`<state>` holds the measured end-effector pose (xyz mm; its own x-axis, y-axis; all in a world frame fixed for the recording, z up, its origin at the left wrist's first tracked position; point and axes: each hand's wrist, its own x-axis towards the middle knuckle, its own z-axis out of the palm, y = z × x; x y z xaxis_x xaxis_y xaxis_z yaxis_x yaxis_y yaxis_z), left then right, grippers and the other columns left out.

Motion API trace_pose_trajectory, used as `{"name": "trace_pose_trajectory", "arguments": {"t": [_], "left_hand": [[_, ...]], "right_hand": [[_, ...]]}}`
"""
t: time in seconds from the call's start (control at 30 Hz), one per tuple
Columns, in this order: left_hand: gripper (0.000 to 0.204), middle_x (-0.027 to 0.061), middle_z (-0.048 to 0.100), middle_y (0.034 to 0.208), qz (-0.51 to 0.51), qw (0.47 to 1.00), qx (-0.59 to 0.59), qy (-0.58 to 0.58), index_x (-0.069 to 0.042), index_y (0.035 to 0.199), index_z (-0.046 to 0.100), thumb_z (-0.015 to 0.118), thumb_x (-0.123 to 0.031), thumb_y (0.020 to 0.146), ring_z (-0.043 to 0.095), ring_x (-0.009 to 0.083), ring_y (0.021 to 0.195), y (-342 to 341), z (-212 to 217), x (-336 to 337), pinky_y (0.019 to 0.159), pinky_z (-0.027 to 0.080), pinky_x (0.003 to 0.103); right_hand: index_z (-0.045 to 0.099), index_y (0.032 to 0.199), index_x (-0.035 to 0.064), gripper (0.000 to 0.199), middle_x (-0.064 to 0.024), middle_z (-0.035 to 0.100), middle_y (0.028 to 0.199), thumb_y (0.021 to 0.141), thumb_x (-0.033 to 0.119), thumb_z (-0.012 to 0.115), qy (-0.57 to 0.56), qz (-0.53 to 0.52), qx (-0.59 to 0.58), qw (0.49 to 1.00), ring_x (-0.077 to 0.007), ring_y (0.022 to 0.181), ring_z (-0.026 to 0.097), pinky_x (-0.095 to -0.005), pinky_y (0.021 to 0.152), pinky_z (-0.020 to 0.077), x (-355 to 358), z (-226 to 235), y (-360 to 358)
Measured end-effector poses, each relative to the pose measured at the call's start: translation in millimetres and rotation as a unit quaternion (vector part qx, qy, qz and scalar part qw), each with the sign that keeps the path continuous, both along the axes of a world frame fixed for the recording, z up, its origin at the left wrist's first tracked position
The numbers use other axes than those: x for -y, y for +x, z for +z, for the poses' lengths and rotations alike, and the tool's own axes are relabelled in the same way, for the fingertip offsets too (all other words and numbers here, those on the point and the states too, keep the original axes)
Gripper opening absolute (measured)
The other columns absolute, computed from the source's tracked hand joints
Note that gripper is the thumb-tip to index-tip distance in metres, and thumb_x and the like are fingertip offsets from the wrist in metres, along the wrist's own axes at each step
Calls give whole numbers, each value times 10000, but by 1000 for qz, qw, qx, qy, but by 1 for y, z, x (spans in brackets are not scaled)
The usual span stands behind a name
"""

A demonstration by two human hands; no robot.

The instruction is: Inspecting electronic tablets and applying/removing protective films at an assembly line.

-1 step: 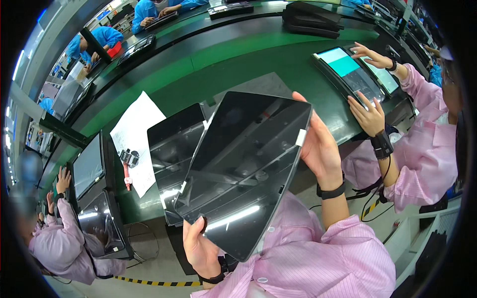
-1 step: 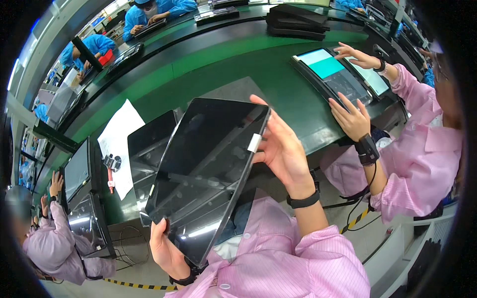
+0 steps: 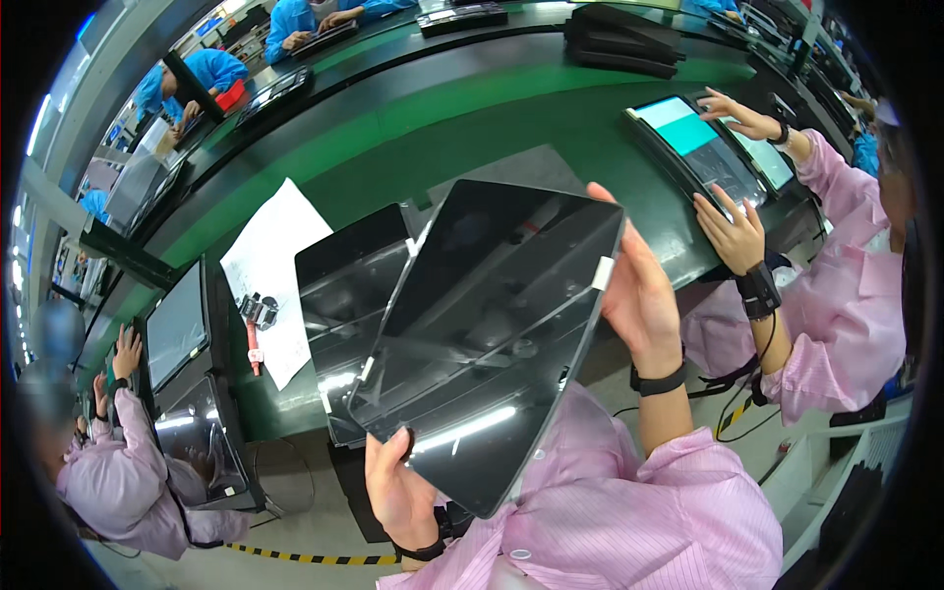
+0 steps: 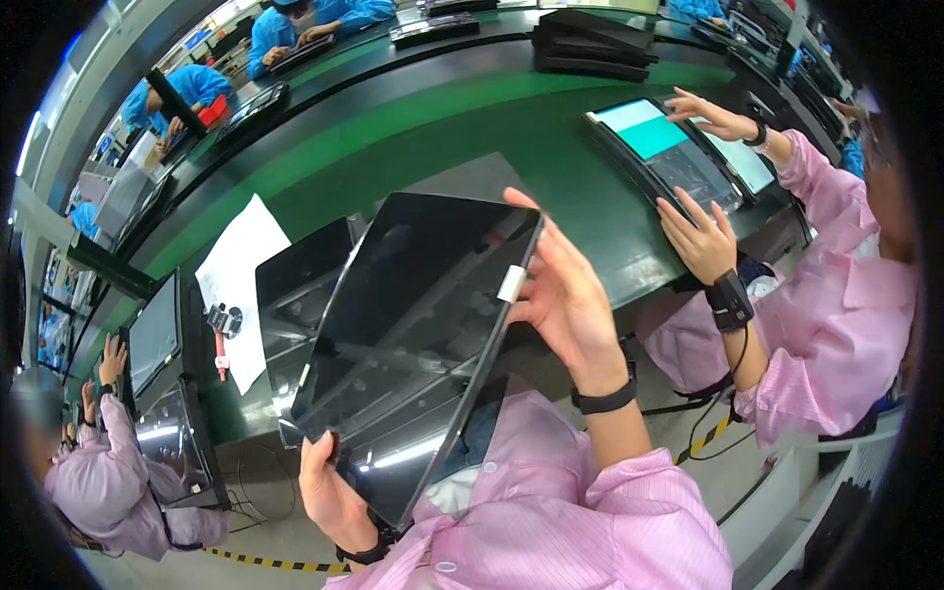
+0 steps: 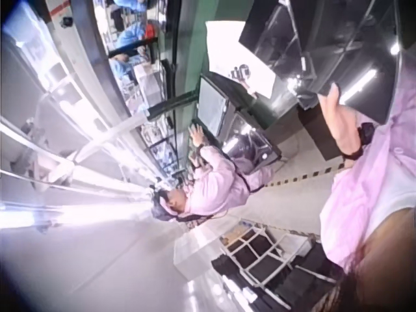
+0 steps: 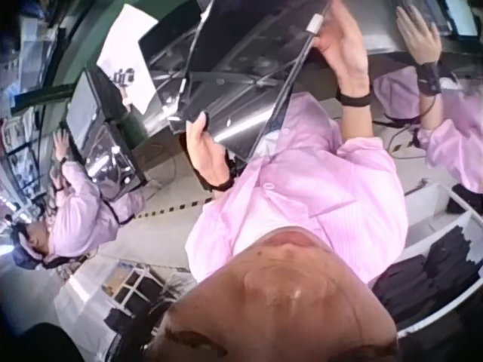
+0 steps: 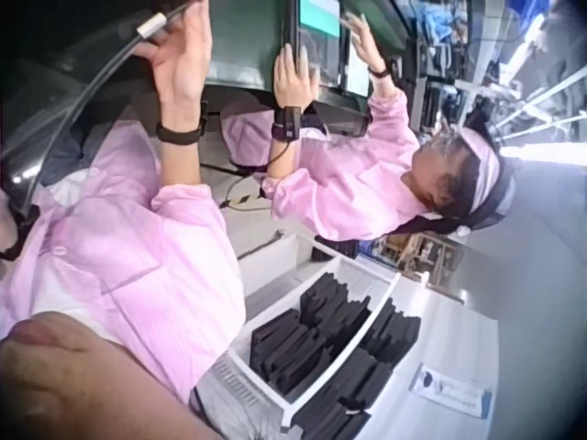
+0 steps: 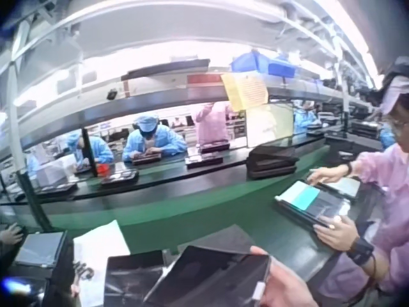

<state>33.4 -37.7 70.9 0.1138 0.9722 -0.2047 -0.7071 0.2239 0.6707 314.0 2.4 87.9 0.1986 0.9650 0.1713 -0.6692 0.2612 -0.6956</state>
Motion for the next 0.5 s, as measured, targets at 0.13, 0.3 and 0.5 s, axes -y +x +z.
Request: {"name": "trace_pose_trajectory", "arguments": {"t": [0.13, 0.3, 0.5], "left_hand": [[502, 176, 513, 1283, -20, 1000, 4, -6, 33, 1337, 390, 510, -3, 851, 509, 273, 1188, 4, -1, 1, 1013, 391, 397], [615, 196, 459, 1338, -74, 996, -28, -30, 22, 1410, 272, 562, -38, 872, 489, 324, 1231, 17, 7, 6, 996, 440, 461], [491, 173, 550, 1285, -511, 736, -364, 255, -18, 1315, 472, 638, -142, 870, 545, 283, 1189, -11, 55, -39, 977, 445, 402]], "right_hand": [[265, 1459, 54, 544, -112, 581, 1175, 991, 285, 419, -21, -50, 35, 998, -188, 951, 645, -336, 717, 590, -7, 4, 5], [301, 1448, 25, 514, -123, 525, 1307, 999, 250, 410, 14, -6, -23, 1000, -198, 1156, 551, -327, 970, 457, -11, 4, 16], [508, 1318, 0, 388, -63, 614, 1166, 959, 147, 507, -136, -71, 204, 967, -99, 1044, 588, -237, 924, 441, -64, 3, 83]]}}
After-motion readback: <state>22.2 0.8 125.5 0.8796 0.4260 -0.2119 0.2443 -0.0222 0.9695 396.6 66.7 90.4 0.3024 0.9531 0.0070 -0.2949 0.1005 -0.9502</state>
